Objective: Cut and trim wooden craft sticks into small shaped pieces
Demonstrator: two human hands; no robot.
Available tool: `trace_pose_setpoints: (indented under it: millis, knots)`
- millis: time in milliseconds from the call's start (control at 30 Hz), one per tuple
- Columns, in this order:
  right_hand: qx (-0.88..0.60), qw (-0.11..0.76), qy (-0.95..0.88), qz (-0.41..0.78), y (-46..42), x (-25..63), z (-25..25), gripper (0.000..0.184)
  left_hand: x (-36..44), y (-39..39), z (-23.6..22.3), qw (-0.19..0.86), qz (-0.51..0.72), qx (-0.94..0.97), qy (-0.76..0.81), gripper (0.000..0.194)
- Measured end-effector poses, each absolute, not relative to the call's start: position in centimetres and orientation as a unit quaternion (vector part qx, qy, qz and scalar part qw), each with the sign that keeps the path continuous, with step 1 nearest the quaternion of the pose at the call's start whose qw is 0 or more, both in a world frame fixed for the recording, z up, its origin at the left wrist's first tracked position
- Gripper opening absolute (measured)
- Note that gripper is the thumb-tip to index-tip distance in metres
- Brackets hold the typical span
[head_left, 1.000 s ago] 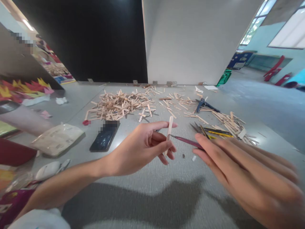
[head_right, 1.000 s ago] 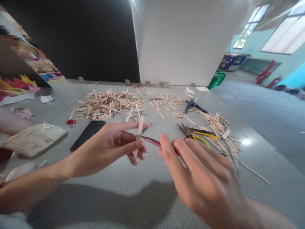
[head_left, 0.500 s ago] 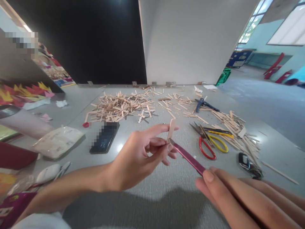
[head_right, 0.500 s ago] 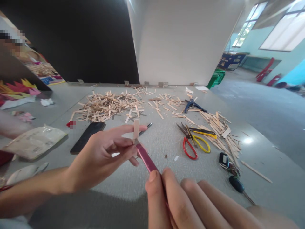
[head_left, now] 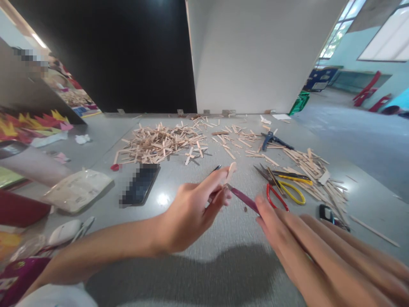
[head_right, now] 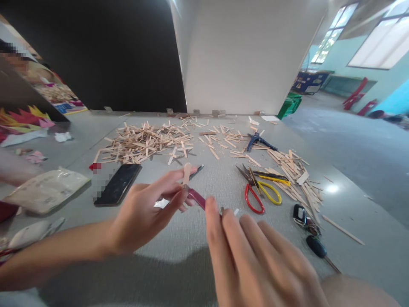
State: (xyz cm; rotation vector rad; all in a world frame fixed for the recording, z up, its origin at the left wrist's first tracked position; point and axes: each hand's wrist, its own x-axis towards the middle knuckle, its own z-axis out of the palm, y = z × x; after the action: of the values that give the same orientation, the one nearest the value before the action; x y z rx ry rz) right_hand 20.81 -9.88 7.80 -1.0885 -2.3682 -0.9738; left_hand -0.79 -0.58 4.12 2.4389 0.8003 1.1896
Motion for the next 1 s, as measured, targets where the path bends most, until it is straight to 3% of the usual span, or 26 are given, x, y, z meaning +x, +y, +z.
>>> trace_pose_setpoints:
  millis: [167, 367, 500, 600, 767, 867, 1000]
  knots:
    - [-0.436, 0.173, -0.83, -0.301, -6.5, 20.8, 7.2, 0.047, -0.8, 1.2, 2.3, -0.046, 0.409, 0.874, 0.258, 0.037]
    - [-0.484, 0.153, -0.815, -0.278, -5.5, 19.9, 5.6, 0.051, -0.2, 2.2, 1.5, 0.036, 0.395, 0.839, 0.371, 0.044]
    - [-0.52, 0.185, -0.787, -0.277, -6.4, 19.1, 4.7, 0.055, -0.7, 4.2, 1.8, 0.06, 0.396, 0.814, 0.42, 0.056]
    - [-0.527, 0.193, -0.783, -0.267, -6.6, 19.1, 4.7, 0.054, -0.8, 4.8, 2.7, 0.177, 0.372, 0.795, 0.445, 0.058]
    - [-0.559, 0.164, -0.773, -0.251, -6.0, 20.2, 5.1, 0.046, -0.3, 2.9, 5.0, 0.467, 0.346, 0.735, 0.35, 0.031]
    - [-0.562, 0.187, -0.771, -0.235, -5.9, 21.2, 5.7, 0.043, -0.6, 1.5, 6.3, 0.536, 0.339, 0.703, 0.321, 0.013]
    - [-0.544, 0.221, -0.774, -0.236, -6.2, 22.2, 7.2, 0.041, -1.6, 0.3, 7.6, 0.568, 0.345, 0.676, 0.319, 0.014]
